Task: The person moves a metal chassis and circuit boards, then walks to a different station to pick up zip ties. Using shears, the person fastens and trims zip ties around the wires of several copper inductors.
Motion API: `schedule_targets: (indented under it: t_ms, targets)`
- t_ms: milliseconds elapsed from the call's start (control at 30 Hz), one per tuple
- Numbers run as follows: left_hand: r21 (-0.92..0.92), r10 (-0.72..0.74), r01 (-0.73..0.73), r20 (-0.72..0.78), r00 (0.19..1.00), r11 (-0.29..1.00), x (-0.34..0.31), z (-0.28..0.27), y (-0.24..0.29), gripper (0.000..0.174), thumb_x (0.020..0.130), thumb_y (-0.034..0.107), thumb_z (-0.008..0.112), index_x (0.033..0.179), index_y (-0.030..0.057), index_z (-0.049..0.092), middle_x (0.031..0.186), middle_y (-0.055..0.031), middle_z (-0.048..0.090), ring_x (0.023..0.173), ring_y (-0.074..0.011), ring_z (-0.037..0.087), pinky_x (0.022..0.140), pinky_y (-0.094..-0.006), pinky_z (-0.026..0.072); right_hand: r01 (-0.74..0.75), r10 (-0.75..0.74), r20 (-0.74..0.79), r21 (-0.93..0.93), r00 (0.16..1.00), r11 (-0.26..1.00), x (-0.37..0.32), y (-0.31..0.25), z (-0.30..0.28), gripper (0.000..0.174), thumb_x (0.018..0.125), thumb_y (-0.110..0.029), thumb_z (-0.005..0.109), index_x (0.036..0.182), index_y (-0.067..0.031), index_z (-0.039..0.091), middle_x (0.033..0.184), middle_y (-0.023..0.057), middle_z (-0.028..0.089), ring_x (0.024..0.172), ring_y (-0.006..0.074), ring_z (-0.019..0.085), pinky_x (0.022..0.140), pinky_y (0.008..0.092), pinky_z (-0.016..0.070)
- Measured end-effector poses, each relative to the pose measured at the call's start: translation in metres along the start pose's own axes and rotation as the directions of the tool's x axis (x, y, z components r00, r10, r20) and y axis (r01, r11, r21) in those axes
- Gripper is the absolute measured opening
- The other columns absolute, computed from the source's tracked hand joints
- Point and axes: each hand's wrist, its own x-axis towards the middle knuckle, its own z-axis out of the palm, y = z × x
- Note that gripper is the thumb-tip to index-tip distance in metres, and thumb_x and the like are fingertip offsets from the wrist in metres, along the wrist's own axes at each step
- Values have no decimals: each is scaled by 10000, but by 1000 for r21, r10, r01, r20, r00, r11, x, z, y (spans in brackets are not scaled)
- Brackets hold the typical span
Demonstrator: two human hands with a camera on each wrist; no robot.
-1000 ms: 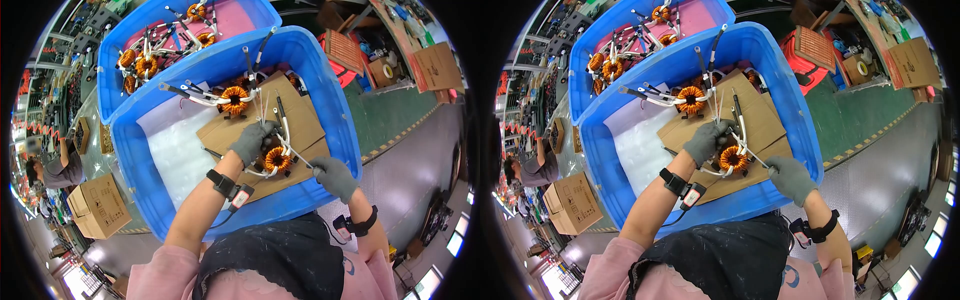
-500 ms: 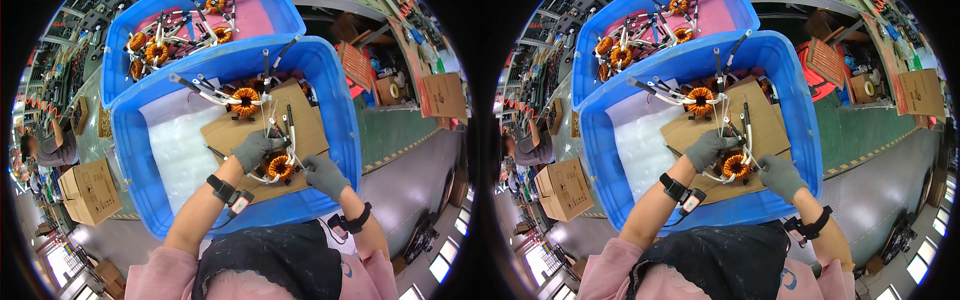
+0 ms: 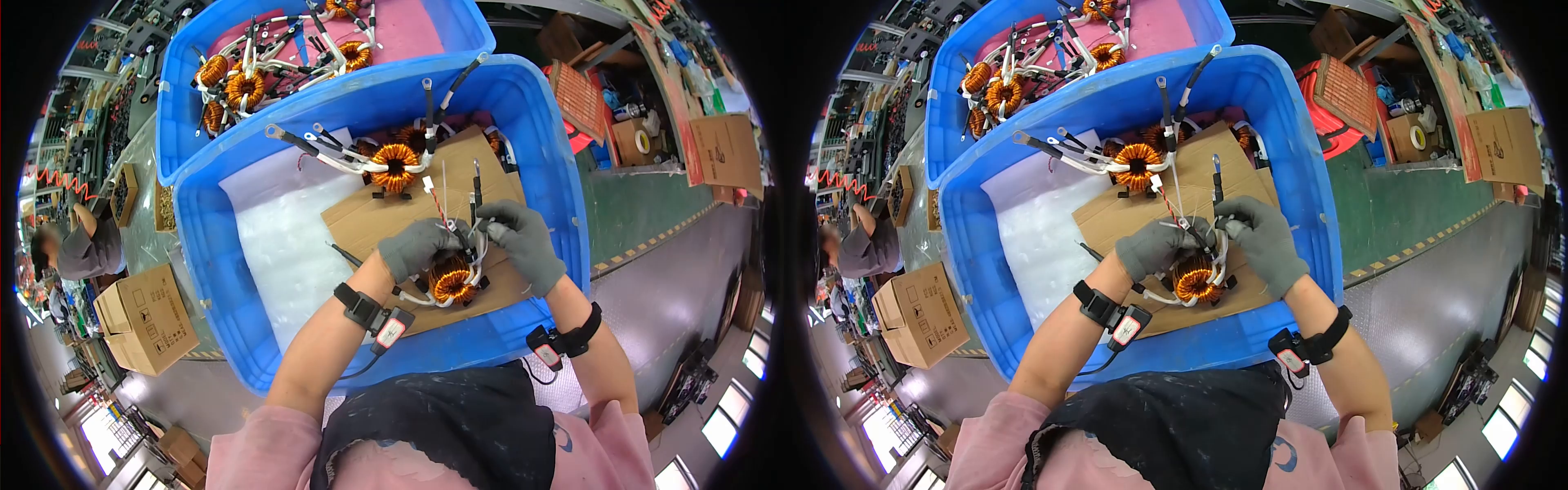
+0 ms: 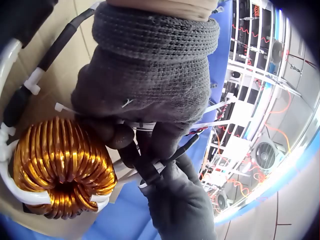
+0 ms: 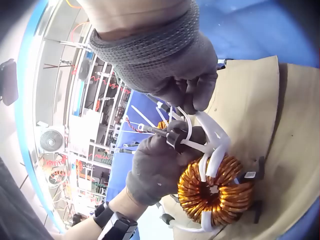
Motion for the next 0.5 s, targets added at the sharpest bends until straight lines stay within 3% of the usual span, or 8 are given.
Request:
schedule_targets:
  t_ms: [33, 67, 133, 233, 367, 433, 467, 500]
  targets:
    - [-54, -113, 114, 34, 993, 992, -2, 0, 5, 161, 896, 177, 562, 949, 55, 653, 790, 18, 570, 662, -51, 474, 549, -199, 380, 21, -21, 7, 35, 1000, 999, 1, 1, 3, 218, 825, 49, 535, 1024, 19, 618, 865, 29, 611, 809, 94, 562, 720, 250, 469]
    - [-54, -114, 116, 34, 993, 992, -3, 3, 9, 161, 896, 177, 562, 949, 55, 653, 790, 18, 570, 662, -51, 474, 549, -199, 380, 20, -20, 8, 36, 1000, 999, 2, 1, 4, 218, 825, 49, 535, 1024, 19, 618, 865, 29, 611, 809, 94, 562, 720, 250, 469]
    - [-400, -119, 129, 51, 992, 907, -4, 9, 14, 147, 895, 180, 569, 961, 77, 650, 793, 32, 573, 673, -45, 479, 577, -197, 391, 1, 1, 20, -59, 1000, 998, 4, 1, 5, 240, 836, 42, 525, 1057, 7, 611, 900, 50, 627, 831, 110, 576, 762, 252, 470]
    - [-470, -140, 148, 51, 989, 870, -3, 9, 9, 145, 891, 193, 584, 975, 93, 647, 803, 45, 578, 694, -38, 491, 600, -191, 400, -21, 24, 54, -54, 998, 998, 3, -3, 3, 240, 838, 43, 517, 1052, 8, 621, 920, 61, 636, 845, 123, 585, 788, 262, 470]
    - [-308, -119, 104, -28, 993, 946, -1, 10, 0, 157, 890, 195, 587, 981, 79, 643, 826, 37, 585, 708, -44, 503, 616, -192, 416, -22, 29, 78, -98, 996, 995, 5, -2, -2, 246, 834, 50, 512, 1044, 8, 633, 946, 76, 642, 868, 139, 590, 802, 272, 469]
    - [-165, -21, 15, -36, 999, 986, -4, 8, 3, 179, 886, 200, 596, 1000, 67, 635, 856, 20, 593, 747, -60, 529, 656, -212, 447, 38, -14, 185, -129, 983, 991, 6, -1, -3, 260, 830, 55, 500, 1043, 4, 639, 953, 85, 645, 879, 147, 593, 803, 273, 468]
    - [-166, -23, 16, -39, 999, 986, -5, 9, 6, 179, 886, 200, 596, 1000, 67, 635, 856, 20, 593, 747, -60, 529, 656, -212, 447, 38, -13, 188, -128, 982, 991, 6, -2, -2, 260, 830, 55, 500, 1043, 4, 639, 953, 85, 645, 879, 147, 593, 803, 273, 468]
    - [-296, -74, 65, -20, 997, 953, -5, 11, 10, 183, 883, 201, 599, 1003, 66, 630, 866, 10, 597, 768, -70, 542, 680, -225, 459, 37, -6, 206, -144, 979, 989, 6, -4, -2, 262, 828, 59, 493, 1033, 4, 645, 952, 88, 644, 881, 153, 594, 806, 276, 469]
